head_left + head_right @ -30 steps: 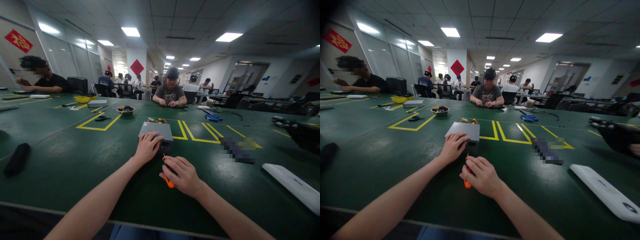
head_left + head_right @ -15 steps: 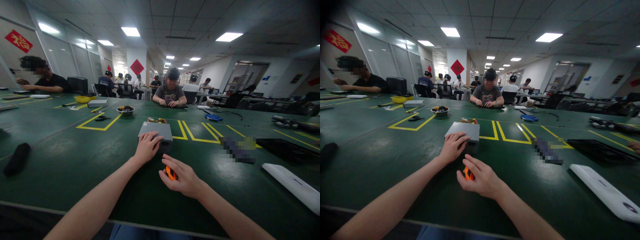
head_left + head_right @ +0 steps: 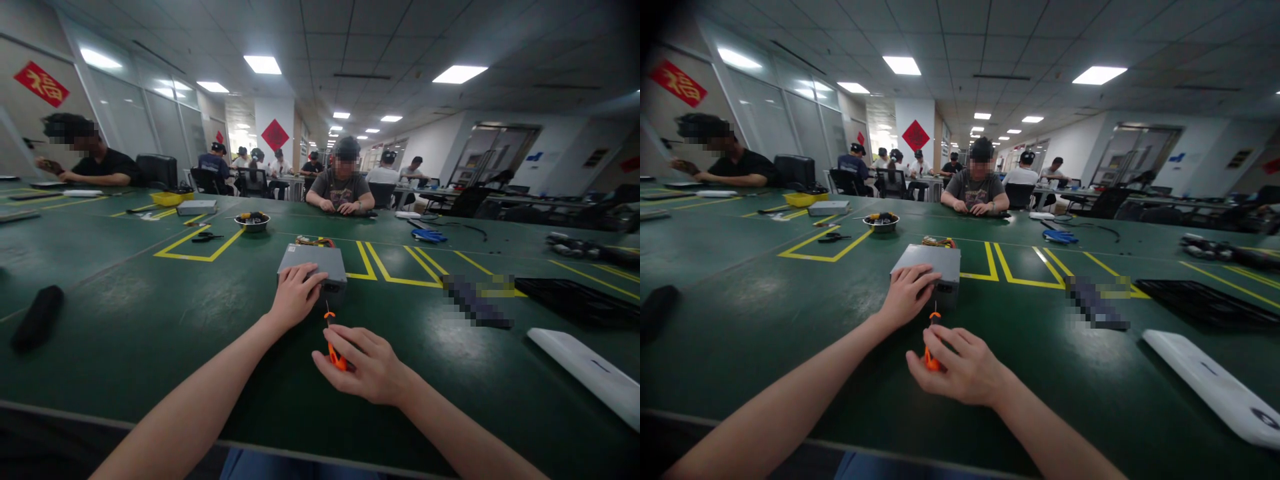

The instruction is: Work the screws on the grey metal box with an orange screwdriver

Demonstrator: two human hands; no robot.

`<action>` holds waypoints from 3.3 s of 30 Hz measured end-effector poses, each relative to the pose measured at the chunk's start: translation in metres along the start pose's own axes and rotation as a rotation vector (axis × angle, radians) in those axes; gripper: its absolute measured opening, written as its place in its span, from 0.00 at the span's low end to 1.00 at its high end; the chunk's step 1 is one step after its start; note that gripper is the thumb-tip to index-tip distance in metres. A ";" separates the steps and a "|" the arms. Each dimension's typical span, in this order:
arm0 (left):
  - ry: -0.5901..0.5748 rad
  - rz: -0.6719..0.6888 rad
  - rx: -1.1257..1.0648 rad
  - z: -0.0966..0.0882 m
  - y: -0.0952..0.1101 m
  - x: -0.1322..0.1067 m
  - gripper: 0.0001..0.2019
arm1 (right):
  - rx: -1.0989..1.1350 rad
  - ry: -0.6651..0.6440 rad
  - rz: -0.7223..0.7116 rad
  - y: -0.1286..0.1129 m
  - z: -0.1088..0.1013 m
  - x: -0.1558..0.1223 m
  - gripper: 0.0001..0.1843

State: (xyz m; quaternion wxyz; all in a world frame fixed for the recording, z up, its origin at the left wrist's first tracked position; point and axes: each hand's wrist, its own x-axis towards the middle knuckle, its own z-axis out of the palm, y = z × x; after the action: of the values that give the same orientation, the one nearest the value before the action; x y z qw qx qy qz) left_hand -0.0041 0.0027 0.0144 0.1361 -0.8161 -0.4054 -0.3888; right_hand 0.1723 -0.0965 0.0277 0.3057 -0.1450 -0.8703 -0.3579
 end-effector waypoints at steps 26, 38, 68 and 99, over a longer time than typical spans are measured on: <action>-0.028 0.002 -0.003 0.000 -0.001 0.001 0.15 | 0.124 -0.130 0.095 0.003 0.007 -0.008 0.11; -0.004 -0.011 -0.005 0.002 0.000 0.002 0.14 | 0.099 -0.019 0.131 0.009 0.019 -0.010 0.04; 0.005 -0.022 0.003 0.003 0.001 0.002 0.14 | 0.184 -0.030 0.108 0.001 0.009 -0.003 0.16; 0.002 -0.017 -0.004 0.001 0.001 0.002 0.14 | 0.348 -0.093 0.204 0.001 0.003 -0.005 0.15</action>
State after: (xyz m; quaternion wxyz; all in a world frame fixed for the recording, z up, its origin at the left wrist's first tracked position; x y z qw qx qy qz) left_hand -0.0023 0.0037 0.0148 0.1319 -0.8125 -0.4113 -0.3916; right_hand 0.1755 -0.0943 0.0233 0.3203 -0.1937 -0.9130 -0.1623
